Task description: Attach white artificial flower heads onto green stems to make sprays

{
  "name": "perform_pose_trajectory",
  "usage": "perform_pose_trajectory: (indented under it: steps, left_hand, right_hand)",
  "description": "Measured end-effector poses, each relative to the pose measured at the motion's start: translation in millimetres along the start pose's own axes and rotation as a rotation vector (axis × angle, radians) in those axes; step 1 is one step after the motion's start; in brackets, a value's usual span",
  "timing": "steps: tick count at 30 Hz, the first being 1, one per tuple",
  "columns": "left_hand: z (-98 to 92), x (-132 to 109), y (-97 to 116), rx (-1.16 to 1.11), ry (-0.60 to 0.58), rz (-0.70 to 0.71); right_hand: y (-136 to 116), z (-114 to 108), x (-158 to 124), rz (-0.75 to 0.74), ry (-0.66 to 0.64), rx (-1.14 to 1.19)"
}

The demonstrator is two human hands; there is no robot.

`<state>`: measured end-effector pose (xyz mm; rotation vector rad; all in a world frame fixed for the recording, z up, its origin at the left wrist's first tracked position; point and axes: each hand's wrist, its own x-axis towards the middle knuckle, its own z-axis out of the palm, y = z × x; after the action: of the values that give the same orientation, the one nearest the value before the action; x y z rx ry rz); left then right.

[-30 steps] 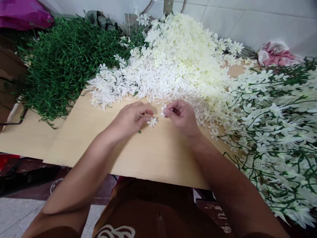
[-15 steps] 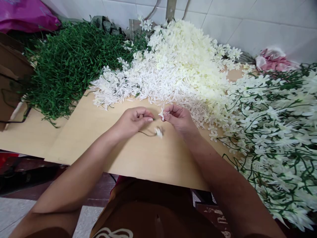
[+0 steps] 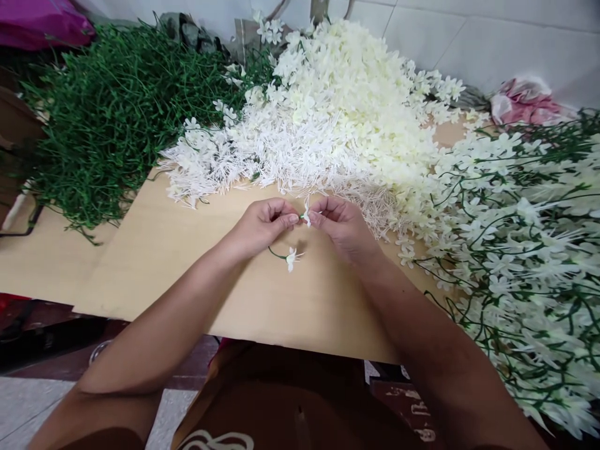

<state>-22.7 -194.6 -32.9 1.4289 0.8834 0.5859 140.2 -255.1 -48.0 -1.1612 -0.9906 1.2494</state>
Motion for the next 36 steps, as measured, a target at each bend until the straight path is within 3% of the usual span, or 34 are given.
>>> perform_pose_trajectory:
  steps: [6,8,17,29,36]
  left_hand:
    - [-1.9,4.1,2.1,0.124,-0.024,-0.043]
    - [-1.3,4.4,2.8,0.144,-0.032,-0.049]
    - [-4.0,3.4,-1.8,-0.011,-0.092,-0.091]
    - [-7.6,5.6,-1.5,0.158,-0.191,-0.080]
    - [-13.7,7.9,0.4,0.065,-0.235,-0.038]
  right_hand:
    - [-0.1,-0.6,-0.7,-0.255,0.073,-0.483]
    - [2.0,0.4,-1.3,-0.304,0.072,-0.530]
    - [9.9,8.2,-2.0,-0.100,-0.012,-0.219]
    - [11.5,8.5,-0.6,0.087,-0.051,-0.205]
    - [13.8,5.0,4.1,0.075,-0.030,0.024]
